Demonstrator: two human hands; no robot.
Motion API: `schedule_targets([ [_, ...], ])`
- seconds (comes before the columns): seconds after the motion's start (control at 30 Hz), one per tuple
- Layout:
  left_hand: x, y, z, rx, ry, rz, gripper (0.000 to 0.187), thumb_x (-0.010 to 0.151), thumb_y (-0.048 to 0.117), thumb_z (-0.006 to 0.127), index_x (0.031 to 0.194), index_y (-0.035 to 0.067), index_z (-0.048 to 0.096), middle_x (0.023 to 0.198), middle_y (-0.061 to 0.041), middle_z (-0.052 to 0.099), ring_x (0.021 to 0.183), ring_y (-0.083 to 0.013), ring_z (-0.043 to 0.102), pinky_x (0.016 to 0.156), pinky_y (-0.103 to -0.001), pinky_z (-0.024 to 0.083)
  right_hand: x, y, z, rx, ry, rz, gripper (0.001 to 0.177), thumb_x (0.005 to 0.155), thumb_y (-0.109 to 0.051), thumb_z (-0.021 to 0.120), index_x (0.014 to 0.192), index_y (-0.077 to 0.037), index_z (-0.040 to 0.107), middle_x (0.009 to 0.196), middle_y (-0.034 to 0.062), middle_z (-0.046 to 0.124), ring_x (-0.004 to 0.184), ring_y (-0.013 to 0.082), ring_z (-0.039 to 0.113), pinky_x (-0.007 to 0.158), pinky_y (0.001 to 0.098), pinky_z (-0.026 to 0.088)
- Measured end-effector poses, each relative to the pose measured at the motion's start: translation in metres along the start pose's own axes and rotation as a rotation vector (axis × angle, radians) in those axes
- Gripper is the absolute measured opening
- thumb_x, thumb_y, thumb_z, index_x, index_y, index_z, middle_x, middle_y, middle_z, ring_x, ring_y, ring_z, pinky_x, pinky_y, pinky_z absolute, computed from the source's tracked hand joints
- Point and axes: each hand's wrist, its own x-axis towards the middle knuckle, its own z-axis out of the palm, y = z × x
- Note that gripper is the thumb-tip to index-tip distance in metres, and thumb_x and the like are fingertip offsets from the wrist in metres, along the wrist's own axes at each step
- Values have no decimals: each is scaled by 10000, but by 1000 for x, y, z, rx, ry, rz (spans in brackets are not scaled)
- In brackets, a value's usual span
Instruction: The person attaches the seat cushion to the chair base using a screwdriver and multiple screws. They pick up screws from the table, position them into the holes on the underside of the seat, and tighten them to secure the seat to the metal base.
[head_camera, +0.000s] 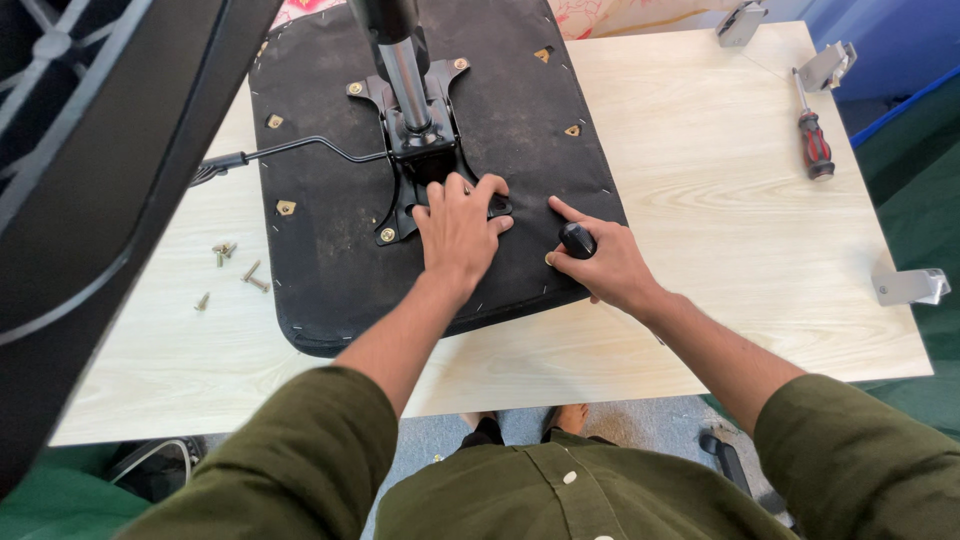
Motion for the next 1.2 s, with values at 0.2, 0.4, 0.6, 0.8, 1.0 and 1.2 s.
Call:
schedule_targets([
  [0.2, -38, -3, 22, 4, 226, 183, 291, 999, 257, 641, 1279, 191, 683, 988, -26, 549, 962, -197, 536, 889, -412, 380, -1, -1, -2, 49, 0, -5, 209, 770, -173, 721, 669, 1, 663, 1541, 61, 543, 400, 128, 613, 344, 252, 498],
  [0.4, -34, -5, 22, 22, 194, 186, 311, 1000, 268, 638, 1285, 150, 674, 983, -35, 548, 935, -200, 536, 865, -413, 386, 1, -1, -3, 37, 7, -2, 198, 761, -158, 722, 656, 1, 672, 1525, 60, 558, 390, 132, 613, 336, 259, 502],
  [0.6, -22, -2, 12, -10, 124, 131, 239, 948, 274, 668, 1169, 184, 694, 1020, -54, 561, 972, -237, 556, 817, -446, 404, 2, 0, -2, 35, 10, 4, 204, 760, -150, 721, 656, 16, 663, 1533, 82, 554, 390, 141, 611, 327, 264, 498],
  [0.8, -8, -1, 3, -18, 8, 83, 224, 928, 295, 693, 1123, 184, 697, 1037, -54, 589, 1022, -248, 577, 844, -483, 435, 11, -3, -2, 1, 110, -145, 219, 807, -217, 760, 739, -18, 699, 1187, 101, 670, 618, 45, 666, 342, 232, 584],
  [1.0, -13, -5, 4, -65, 53, 77, 254, 912, 289, 721, 1141, 184, 691, 1021, -59, 611, 1000, -246, 609, 853, -468, 423, 37, -23, 3, 21, 67, 47, 279, 827, -320, 799, 852, -44, 773, 572, 30, 558, 438, 115, 548, 355, 270, 470],
  [1.2, -20, -7, 7, -204, 162, 35, 499, 854, 244, 791, 1275, 106, 561, 1088, -68, 691, 1013, -257, 663, 816, -446, 410, 53, -35, 16, 28, 59, 166, 244, 828, -292, 802, 842, -49, 788, 571, 27, 581, 447, 125, 567, 363, 277, 473],
])
